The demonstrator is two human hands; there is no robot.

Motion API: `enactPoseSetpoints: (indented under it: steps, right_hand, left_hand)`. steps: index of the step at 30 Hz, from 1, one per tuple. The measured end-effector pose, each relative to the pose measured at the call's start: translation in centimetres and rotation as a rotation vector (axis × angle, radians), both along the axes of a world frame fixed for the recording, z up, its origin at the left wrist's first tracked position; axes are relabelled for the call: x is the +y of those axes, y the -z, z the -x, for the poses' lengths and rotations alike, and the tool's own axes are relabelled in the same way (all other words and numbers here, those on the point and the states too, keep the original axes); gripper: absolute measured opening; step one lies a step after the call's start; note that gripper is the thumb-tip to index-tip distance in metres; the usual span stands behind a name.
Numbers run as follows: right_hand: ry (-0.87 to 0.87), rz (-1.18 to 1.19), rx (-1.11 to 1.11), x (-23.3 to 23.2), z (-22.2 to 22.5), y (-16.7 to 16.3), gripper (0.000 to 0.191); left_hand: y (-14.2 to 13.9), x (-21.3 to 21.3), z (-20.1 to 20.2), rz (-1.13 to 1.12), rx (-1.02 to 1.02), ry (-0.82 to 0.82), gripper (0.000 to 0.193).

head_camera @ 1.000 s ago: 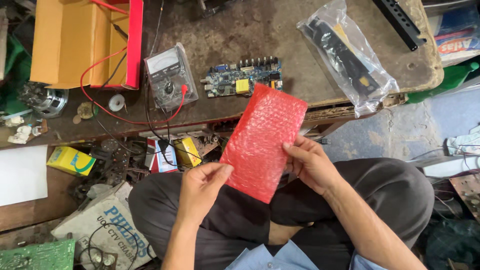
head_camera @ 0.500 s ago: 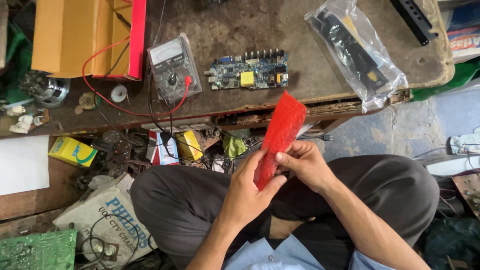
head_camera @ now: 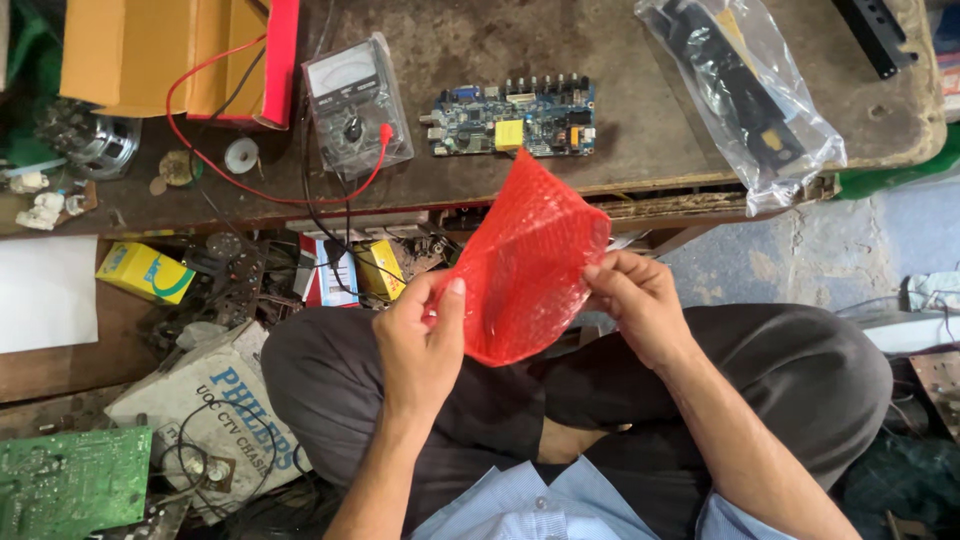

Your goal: The person tests a blue circuit board with a multimeter and a screwdriver, then wraps the board in red bubble wrap and places it into a red cardboard box. The person wipes the box with a cloth and uses a screwdriver to scrape the box's surface.

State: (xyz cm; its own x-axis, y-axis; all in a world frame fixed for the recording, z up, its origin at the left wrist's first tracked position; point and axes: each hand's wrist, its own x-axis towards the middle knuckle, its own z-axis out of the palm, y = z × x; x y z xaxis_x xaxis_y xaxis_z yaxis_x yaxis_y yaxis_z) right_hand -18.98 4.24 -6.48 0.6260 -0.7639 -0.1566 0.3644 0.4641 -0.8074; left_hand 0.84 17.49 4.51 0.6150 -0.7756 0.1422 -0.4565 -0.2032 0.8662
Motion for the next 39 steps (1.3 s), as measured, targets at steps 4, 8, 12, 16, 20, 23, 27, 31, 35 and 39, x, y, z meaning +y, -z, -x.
enactPoseSetpoints:
  steps: [4,8,12,16,20,23,27,31,35,39]
  right_hand:
    - [0.138,0.145,0.217,-0.4,-0.5,-1.0,0.028]
    - [0.269,0.520,0.414,-1.9,-0.4,-4.0,0.037]
    - [0.205,1.000,0.759,-5.6,-2.2,-7.4,0.024]
    - [0.078,1.562,0.892,-9.8,-7.8,-8.2,0.038]
    - [-0.041,1.690,1.191,-11.9,-11.2,-6.9,0.065]
    - [-0.132,1.658,1.194,-14.2,-11.7,-6.9,0.093]
    - [-0.386,1.420,1.308,-17.3,-12.5,-8.3,0.118]
    - [-0.508,1.267,1.463,-17.4,-13.0,-10.0,0.119]
    - [-0.456,1.164,1.553,-15.8,-11.4,-11.0,0.110]
    - [-0.227,1.187,1.410,-15.3,-8.7,-11.5,0.103]
  left_hand:
    - [-0.4,0.8,0.9,-0.023,-0.236,0.032,0.014]
    - [-0.6,2.0,0.3,0.041,-0.410,0.060,0.015]
    - [-1.2,3.5,-0.8,0.036,-0.484,0.027,0.015]
    - [-1.4,4.6,-1.0,-0.003,-0.394,-0.002,0.015]
    - [-1.5,5.9,-1.5,-0.004,-0.272,-0.074,0.015]
    - [-1.6,6.5,-1.8,0.018,-0.223,-0.119,0.017]
    - [-1.4,6.3,-1.8,0.053,-0.201,-0.100,0.017]
    - [-1.3,6.1,-2.0,0.060,-0.167,-0.137,0.018]
    - [-1.2,6.1,-2.2,0.014,-0.152,-0.164,0.020]
    - [-1.5,4.4,-2.2,0.096,-0.223,-0.081,0.018]
